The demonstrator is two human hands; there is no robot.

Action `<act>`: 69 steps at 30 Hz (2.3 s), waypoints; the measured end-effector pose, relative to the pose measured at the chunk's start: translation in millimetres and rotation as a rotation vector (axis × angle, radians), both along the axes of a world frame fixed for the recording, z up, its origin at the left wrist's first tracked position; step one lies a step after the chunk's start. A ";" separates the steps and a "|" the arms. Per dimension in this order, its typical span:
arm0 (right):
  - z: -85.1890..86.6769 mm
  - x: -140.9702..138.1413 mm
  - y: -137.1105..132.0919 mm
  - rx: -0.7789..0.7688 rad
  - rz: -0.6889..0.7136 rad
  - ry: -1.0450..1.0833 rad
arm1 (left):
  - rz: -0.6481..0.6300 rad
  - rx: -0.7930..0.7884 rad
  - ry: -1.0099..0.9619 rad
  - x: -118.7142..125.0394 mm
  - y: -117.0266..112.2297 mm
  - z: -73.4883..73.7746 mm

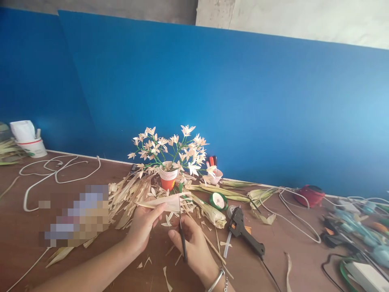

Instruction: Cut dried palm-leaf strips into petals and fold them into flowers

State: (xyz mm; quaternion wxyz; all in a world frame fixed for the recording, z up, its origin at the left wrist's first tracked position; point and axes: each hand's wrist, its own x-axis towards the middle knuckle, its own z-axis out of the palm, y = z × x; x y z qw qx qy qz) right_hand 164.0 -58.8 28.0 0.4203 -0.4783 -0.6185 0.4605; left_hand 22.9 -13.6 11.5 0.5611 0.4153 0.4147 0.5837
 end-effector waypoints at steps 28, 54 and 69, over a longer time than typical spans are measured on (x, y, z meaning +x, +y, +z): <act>-18.8 -3.6 4.3 -0.007 -0.256 0.028 | -0.194 -0.074 -0.018 -3.0 5.0 6.0; -26.4 5.3 6.4 -0.087 -0.306 0.205 | -0.410 -0.124 0.030 2.8 -4.2 3.8; 1.2 -5.2 -5.2 -0.217 0.037 0.106 | -0.061 -0.084 0.046 -4.4 7.8 10.7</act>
